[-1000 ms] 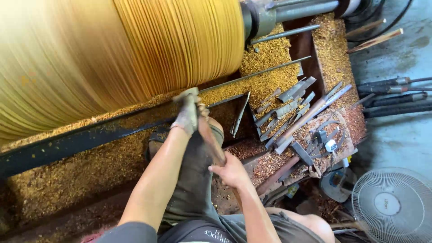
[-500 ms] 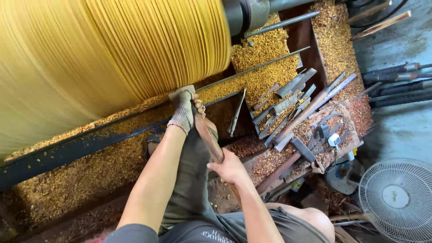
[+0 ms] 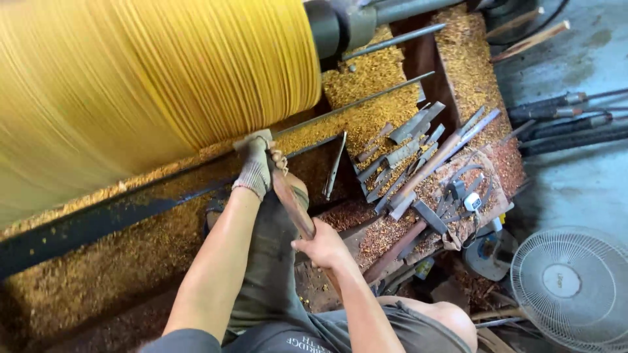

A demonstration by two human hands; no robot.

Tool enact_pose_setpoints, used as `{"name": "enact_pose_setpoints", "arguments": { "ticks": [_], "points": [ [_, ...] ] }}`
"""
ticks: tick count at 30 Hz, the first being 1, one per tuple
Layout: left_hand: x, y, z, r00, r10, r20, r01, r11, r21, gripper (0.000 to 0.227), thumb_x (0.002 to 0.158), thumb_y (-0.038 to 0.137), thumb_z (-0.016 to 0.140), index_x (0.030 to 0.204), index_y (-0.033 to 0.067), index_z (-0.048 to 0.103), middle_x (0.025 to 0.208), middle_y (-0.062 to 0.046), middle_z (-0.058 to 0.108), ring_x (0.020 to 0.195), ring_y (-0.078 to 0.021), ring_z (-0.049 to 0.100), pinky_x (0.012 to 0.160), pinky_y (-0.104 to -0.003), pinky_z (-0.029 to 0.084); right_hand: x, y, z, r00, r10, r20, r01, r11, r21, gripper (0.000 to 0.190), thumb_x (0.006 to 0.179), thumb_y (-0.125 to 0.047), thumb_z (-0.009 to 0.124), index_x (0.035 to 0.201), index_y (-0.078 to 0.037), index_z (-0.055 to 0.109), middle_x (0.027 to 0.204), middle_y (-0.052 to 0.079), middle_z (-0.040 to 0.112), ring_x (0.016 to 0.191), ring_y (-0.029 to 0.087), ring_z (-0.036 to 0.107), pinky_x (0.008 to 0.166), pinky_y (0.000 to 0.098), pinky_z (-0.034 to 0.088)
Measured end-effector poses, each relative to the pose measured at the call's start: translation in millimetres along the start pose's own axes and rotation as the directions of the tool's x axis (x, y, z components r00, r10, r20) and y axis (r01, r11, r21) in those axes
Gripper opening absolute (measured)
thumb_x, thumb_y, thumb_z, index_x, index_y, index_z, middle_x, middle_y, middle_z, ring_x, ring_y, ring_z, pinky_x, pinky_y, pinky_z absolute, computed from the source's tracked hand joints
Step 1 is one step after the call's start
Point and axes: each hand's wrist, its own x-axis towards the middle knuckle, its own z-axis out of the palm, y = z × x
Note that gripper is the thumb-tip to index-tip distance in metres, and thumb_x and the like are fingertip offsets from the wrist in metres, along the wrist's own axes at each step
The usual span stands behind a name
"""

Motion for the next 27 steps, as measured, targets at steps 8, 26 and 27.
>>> {"name": "enact_pose_setpoints", "arguments": {
  "ticks": [8,26,27],
  "points": [
    [19,5,4,1.0,-0.009,0.016,0.009,1.0,0.017,0.023,0.092,0.031,0.05,0.077,0.017,0.04,0.053,-0.005,0.042,0.044,-0.027,0.042,0.045,-0.047,0.034,1,-2,-4,0.999,-0.051,-0.012,0.051,0.999,0.012,0.047,0.079,-0.021,0.081,0.117,-0.002,0.06,0.075,0.009,0.067,0.049,0.019,0.06,0.043,0.0358,0.05],
    [24,-2,5,0.998,-0.065,-0.026,0.065,0.998,0.001,0.023,0.094,0.032,0.052,0.08,0.0164,0.044,0.055,-0.004,0.042,0.046,-0.025,0.041,0.048,-0.044,0.034,2,0,-6,1.0,0.0,-0.02,0.0,1.0,0.007,0.046,0.08,-0.022,0.082,0.116,-0.004,0.061,0.077,0.012,0.068,0.051,0.019,0.06,0.046,0.0359,0.05],
    [23,-2,5,0.998,-0.058,-0.01,0.057,0.998,-0.01,0.026,0.094,0.032,0.053,0.077,0.0166,0.042,0.055,-0.004,0.042,0.046,-0.0248,0.041,0.048,-0.044,0.034,0,-2,-6,1.0,0.006,-0.017,-0.006,1.0,0.011,0.046,0.08,-0.022,0.081,0.117,-0.004,0.061,0.076,0.014,0.068,0.051,0.02,0.06,0.046,0.0363,0.049]
  ]
}}
